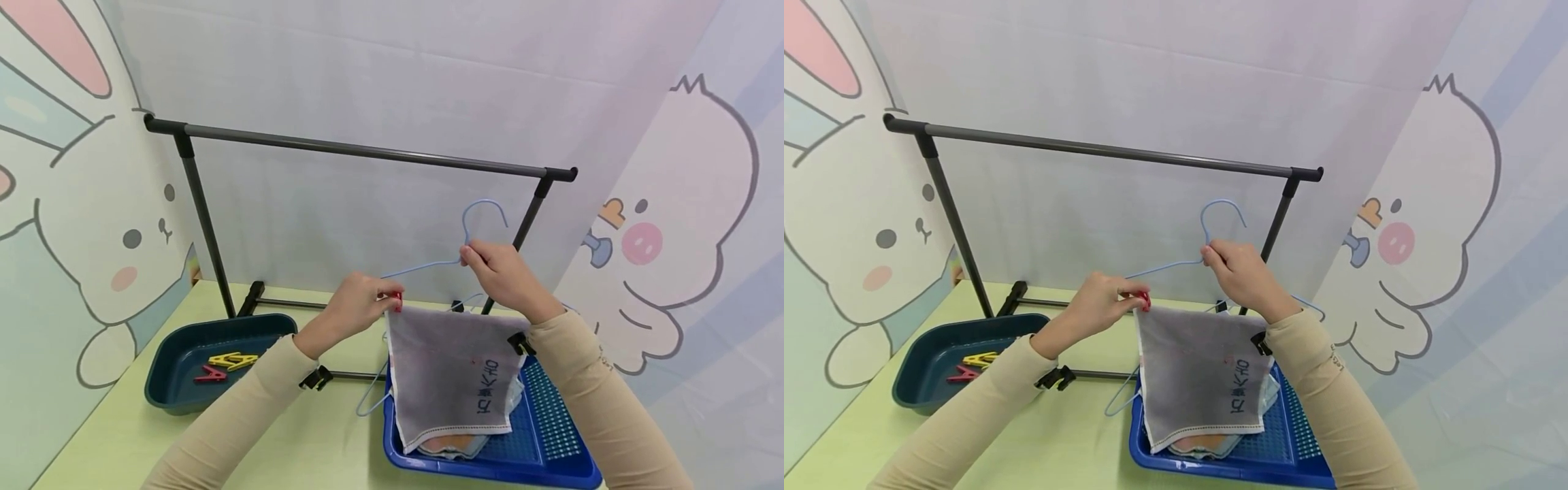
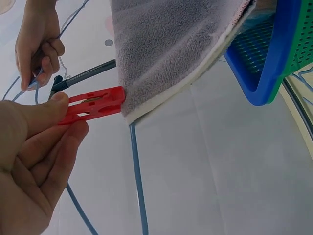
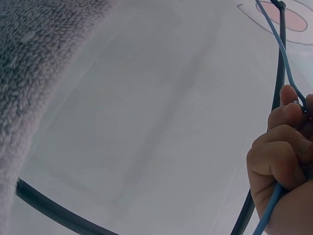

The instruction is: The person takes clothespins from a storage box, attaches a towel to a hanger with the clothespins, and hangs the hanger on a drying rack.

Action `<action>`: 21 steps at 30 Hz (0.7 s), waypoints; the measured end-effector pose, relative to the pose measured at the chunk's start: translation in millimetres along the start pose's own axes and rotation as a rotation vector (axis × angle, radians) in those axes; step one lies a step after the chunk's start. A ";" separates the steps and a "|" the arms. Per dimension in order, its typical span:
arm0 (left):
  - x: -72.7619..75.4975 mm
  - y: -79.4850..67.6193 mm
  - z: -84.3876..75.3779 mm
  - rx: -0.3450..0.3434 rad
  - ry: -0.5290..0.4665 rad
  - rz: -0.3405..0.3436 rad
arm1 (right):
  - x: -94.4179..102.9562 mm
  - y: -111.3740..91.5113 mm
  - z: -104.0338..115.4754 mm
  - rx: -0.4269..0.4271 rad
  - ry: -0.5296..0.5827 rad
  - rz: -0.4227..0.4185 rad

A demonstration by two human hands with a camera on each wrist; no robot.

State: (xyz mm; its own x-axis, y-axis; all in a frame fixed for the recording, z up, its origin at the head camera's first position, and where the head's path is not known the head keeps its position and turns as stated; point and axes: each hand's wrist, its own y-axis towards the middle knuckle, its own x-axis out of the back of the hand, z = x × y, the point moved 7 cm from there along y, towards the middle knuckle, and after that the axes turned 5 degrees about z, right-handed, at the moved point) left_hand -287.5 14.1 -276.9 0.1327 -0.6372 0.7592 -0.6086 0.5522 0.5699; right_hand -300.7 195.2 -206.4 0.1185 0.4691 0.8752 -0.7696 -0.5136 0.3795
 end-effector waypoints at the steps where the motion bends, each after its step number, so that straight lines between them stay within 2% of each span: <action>1: 0.4 0.1 -0.7 -0.010 0.013 -0.011 | 0.1 0.2 0.3 0.003 0.002 -0.002; 5: 1.6 0.3 -4.7 -0.054 0.053 -0.048 | 0.1 0.3 0.4 0.004 0.014 -0.001; 10: 2.2 0.9 -8.3 -0.076 0.079 -0.057 | 0.7 0.2 1.4 0.015 0.011 -0.007; 21: -1.9 3.2 -5.9 -0.052 0.111 -0.023 | 2.4 0.4 2.8 0.021 0.002 -0.018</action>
State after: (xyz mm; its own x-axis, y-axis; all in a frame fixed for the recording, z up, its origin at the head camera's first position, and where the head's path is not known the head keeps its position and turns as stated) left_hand -285.1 20.3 -274.6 0.2333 -0.5881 0.7744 -0.5631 0.5676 0.6006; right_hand -299.0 194.1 -203.3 0.1314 0.4797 0.8675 -0.7541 -0.5197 0.4016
